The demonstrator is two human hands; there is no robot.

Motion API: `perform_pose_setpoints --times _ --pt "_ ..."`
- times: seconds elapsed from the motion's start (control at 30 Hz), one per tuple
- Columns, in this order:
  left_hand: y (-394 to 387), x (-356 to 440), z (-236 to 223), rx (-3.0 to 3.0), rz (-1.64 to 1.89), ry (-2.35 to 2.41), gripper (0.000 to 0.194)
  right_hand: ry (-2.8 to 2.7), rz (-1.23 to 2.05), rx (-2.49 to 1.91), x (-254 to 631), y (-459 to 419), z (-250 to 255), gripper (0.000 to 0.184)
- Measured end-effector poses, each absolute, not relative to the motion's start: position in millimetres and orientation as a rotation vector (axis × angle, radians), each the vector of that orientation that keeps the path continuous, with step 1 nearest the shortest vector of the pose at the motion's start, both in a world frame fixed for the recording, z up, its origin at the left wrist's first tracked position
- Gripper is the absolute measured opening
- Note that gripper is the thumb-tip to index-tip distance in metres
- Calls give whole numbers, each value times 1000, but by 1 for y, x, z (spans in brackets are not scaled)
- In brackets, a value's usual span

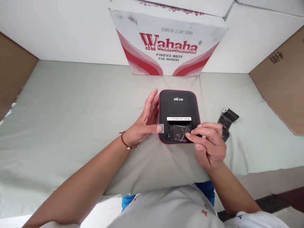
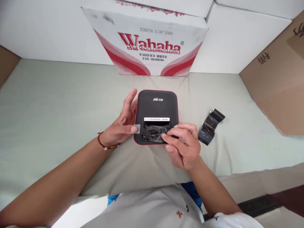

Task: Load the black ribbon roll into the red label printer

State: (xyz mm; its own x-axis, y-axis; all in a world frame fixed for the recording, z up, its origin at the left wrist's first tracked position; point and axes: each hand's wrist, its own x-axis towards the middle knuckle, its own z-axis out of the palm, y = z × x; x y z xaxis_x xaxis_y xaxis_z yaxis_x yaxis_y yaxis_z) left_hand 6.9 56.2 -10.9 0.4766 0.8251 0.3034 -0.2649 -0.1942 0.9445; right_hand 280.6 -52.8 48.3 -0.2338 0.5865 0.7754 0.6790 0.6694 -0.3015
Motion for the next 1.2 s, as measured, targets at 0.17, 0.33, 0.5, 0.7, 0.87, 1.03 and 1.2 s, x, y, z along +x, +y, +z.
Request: perform_pose_setpoints --times 0.17,0.33,0.5,0.7,0.87,1.03,1.2 --pt "47 14 -14 1440 1110 538 117 -1944 -119 -999 279 -54 53 44" --pt "46 15 -17 1445 1140 509 113 -1960 -147 -999 282 -54 54 45" --pt "45 13 -19 1403 1100 502 113 -2053 -119 -945 282 -52 63 35" --pt "45 19 -19 1320 1068 442 116 -2191 2 -921 285 -41 99 19" --pt "44 23 -12 1200 1011 461 121 -2251 314 -1311 280 -4 140 19" --pt "46 24 -9 1166 999 488 121 -2649 306 -1969 245 44 151 32" --pt "47 25 -7 1153 990 494 124 -2732 309 -2050 226 63 144 25"
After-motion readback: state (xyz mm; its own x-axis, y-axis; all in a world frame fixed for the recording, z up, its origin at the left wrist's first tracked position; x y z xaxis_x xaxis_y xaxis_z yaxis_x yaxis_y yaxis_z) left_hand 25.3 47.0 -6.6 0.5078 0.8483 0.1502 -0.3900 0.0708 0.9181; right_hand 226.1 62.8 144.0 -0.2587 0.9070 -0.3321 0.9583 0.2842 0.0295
